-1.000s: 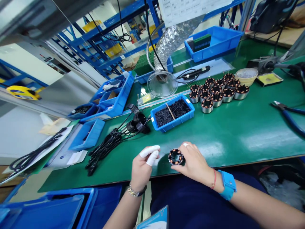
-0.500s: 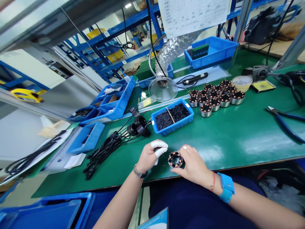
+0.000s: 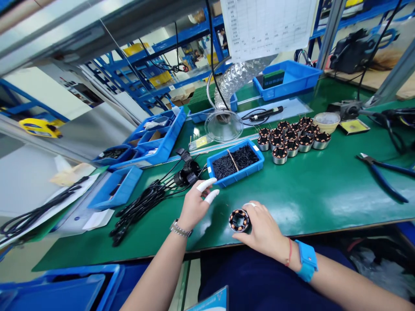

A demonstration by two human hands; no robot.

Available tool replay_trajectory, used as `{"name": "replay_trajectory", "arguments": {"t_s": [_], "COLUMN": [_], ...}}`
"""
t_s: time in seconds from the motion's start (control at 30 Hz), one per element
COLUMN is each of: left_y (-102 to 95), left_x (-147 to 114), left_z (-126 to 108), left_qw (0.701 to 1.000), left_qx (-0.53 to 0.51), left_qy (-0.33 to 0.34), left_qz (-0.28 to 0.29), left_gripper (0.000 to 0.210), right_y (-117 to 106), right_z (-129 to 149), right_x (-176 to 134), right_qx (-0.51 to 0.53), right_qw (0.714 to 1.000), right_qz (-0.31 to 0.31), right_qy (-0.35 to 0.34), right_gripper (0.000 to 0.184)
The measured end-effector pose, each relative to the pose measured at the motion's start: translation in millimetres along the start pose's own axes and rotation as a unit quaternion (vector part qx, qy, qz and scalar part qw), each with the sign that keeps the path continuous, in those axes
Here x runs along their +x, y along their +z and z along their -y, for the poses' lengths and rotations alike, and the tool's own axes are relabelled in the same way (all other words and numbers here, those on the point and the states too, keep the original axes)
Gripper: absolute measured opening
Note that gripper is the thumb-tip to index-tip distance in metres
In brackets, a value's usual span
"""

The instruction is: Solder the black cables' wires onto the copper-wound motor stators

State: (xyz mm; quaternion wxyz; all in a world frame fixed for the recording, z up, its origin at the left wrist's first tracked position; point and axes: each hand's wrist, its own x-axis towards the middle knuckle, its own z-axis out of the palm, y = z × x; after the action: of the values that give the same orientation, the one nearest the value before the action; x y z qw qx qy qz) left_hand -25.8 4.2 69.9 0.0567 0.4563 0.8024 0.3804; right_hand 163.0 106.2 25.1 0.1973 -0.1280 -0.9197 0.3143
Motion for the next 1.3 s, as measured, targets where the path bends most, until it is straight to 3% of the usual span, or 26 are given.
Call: {"name": "replay_trajectory", "arguments": {"t_s": [0.07, 0.13, 0.2, 0.3, 0.57, 0.73, 0.93, 1.13, 1.3], "left_y": [7.2, 16.4, 23.1, 23.0, -11.7, -23.2, -18.6, -16.8, -16.6], "left_x": [8.8, 15.6, 18.6, 13.2, -58.1, -98.6, -110.6, -106.1, -104.8], "left_z": [5.9, 10.8, 13.6, 14.1, 19.1, 25.0, 26.5, 24.0, 25.0], "left_qw": [0.994, 0.988, 0.986, 0.986, 0.991, 0.994, 0.992, 0.990, 0.990], "left_qx": [0.102, 0.150, 0.158, 0.152, 0.136, 0.092, 0.068, 0.056, 0.042], "left_qy": [0.014, 0.018, 0.023, 0.026, 0.008, 0.054, 0.092, 0.104, 0.111], "left_qz": [-0.031, -0.043, -0.055, -0.062, -0.019, -0.018, -0.051, -0.071, -0.074], "left_gripper": [0.034, 0.031, 0.026, 0.020, 0.025, 0.019, 0.019, 0.018, 0.020], "right_y": [-2.3, -5.2, -9.0, -18.8, -60.8, -74.6, -76.1, -73.9, -85.9], "right_z": [3.8, 8.2, 11.0, 6.0, -59.2, -68.1, -56.8, -65.8, -53.2], "right_x": [-3.3, -6.0, -8.3, -13.7, -28.3, 19.0, 97.1, 134.9, 138.6], "right_qx": [-0.038, -0.084, -0.114, -0.128, -0.224, -0.344, -0.450, -0.460, -0.437], "right_qw": [0.999, 0.996, 0.993, 0.991, 0.973, 0.938, 0.891, 0.886, 0.898], "right_qz": [-0.013, -0.003, 0.017, 0.030, -0.047, -0.026, -0.017, -0.032, -0.027], "right_qy": [-0.027, -0.042, -0.040, -0.019, 0.031, 0.023, -0.055, -0.046, -0.035], "right_gripper": [0.043, 0.028, 0.015, 0.014, 0.025, 0.023, 0.022, 0.025, 0.024]}}
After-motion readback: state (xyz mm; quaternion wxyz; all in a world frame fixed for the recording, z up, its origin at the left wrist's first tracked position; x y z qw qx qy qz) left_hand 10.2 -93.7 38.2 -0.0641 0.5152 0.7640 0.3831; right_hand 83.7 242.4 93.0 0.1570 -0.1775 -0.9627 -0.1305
